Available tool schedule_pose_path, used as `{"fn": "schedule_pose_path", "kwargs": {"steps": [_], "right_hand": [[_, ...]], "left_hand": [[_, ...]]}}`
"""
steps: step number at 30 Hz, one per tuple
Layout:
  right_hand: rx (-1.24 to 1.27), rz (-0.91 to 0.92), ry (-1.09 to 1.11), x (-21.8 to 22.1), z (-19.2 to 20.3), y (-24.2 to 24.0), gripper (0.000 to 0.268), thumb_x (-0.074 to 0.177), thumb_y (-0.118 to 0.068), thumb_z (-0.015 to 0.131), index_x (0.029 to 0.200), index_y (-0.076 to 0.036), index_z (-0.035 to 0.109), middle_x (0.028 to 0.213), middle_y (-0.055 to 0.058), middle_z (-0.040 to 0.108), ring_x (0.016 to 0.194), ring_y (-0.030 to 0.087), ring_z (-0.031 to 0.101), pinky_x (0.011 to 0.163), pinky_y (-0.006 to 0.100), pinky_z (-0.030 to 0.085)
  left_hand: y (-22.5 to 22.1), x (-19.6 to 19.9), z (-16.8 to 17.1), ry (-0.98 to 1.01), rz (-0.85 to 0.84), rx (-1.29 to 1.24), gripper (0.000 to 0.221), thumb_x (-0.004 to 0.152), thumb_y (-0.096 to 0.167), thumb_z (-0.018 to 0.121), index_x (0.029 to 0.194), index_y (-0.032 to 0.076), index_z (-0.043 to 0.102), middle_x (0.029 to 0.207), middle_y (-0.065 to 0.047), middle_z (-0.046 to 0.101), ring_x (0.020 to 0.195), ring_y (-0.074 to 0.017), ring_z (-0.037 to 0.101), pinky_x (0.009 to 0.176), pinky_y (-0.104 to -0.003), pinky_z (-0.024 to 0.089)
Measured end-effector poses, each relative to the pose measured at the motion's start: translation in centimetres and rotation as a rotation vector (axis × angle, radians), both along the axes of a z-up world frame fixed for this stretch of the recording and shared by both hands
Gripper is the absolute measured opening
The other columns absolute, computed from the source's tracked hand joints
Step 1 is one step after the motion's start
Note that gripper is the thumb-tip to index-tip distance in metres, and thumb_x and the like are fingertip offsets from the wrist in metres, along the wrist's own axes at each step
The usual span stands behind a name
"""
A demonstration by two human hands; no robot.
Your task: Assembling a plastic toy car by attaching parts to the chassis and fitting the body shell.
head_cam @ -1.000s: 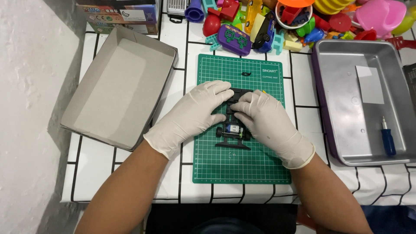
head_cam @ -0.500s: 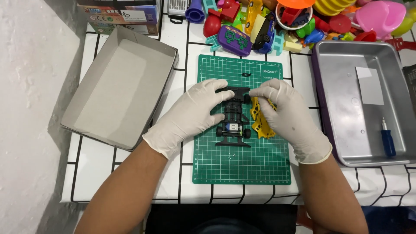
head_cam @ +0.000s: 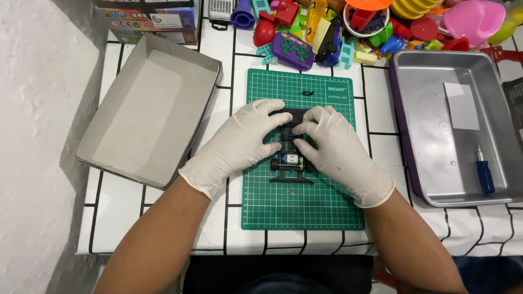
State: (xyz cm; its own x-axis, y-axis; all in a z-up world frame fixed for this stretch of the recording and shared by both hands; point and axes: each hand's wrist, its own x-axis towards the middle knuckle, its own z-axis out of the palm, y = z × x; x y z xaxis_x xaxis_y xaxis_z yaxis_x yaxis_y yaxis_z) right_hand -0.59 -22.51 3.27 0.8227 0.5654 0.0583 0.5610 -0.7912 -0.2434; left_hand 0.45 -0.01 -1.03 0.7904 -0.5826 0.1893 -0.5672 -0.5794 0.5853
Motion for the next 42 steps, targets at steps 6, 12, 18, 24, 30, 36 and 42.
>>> {"fn": "schedule_pose_path", "kwargs": {"steps": [6,12,18,24,30,36,42], "right_hand": [[0.002,0.001,-0.012,0.1,-0.4,0.1,0.011,0.091,-0.018,0.073,0.097,-0.010,0.076,0.099,0.005,0.061,0.102,0.025,0.061,0.091,0.037,0.051],[0.007,-0.013,-0.002,0.0,-0.3,0.1,0.010,0.091,-0.019,0.072,0.097,-0.011,0.075,0.099,0.004,0.061,0.102,0.024,0.061,0.090,0.037,0.050],[0.039,-0.010,-0.033,0.1,-0.7,-0.1,0.008,0.092,-0.017,0.072,0.097,-0.012,0.074,0.098,0.004,0.062,0.100,0.024,0.063,0.089,0.036,0.050],[0.061,-0.038,-0.079,0.2,-1.3,-0.7,0.006,0.092,-0.017,0.073,0.096,-0.014,0.072,0.098,0.003,0.063,0.098,0.024,0.064,0.088,0.037,0.051],[0.069,-0.048,-0.070,0.0,-0.8,-0.2,0.005,0.093,-0.017,0.072,0.096,-0.014,0.073,0.097,0.003,0.064,0.096,0.023,0.065,0.089,0.036,0.051],[0.069,-0.054,-0.068,0.1,-1.0,-0.2,0.005,0.093,-0.017,0.072,0.096,-0.014,0.072,0.097,0.003,0.064,0.096,0.024,0.065,0.089,0.037,0.051],[0.067,-0.050,-0.067,0.1,-1.2,-0.1,0.005,0.093,-0.017,0.072,0.096,-0.013,0.072,0.096,0.004,0.064,0.097,0.025,0.065,0.090,0.037,0.051]], "left_hand": [[0.0,-0.1,0.1,0.004,0.003,-0.005,0.057,0.087,0.023,0.076,0.140,0.010,0.059,0.144,-0.019,0.052,0.145,-0.0349,0.041,0.124,-0.044,0.028],[0.0,0.1,-0.2,-0.006,0.005,0.008,0.059,0.086,0.024,0.076,0.140,0.011,0.059,0.145,-0.018,0.052,0.145,-0.0337,0.041,0.123,-0.044,0.028],[0.4,-0.3,1.3,-0.067,0.016,-0.041,0.061,0.087,0.024,0.078,0.142,0.009,0.056,0.137,-0.019,0.058,0.139,-0.0350,0.049,0.123,-0.046,0.031],[1.6,1.4,-1.7,-0.349,0.281,-0.052,0.029,0.102,0.020,0.058,0.130,0.020,0.063,0.118,0.000,0.060,0.125,-0.0197,0.055,0.111,-0.038,0.041],[1.8,1.5,-2.0,-0.293,0.387,0.002,0.021,0.099,0.014,0.060,0.117,0.022,0.066,0.103,0.000,0.059,0.111,-0.0212,0.058,0.099,-0.038,0.047],[1.3,1.0,-1.3,-0.270,0.364,0.087,0.015,0.094,0.021,0.068,0.108,0.022,0.069,0.099,0.001,0.061,0.105,-0.0219,0.060,0.093,-0.040,0.048],[0.8,0.7,-1.6,-0.282,0.339,0.165,0.033,0.085,0.031,0.081,0.113,0.017,0.071,0.103,-0.003,0.061,0.108,-0.0247,0.059,0.092,-0.039,0.048]]}}
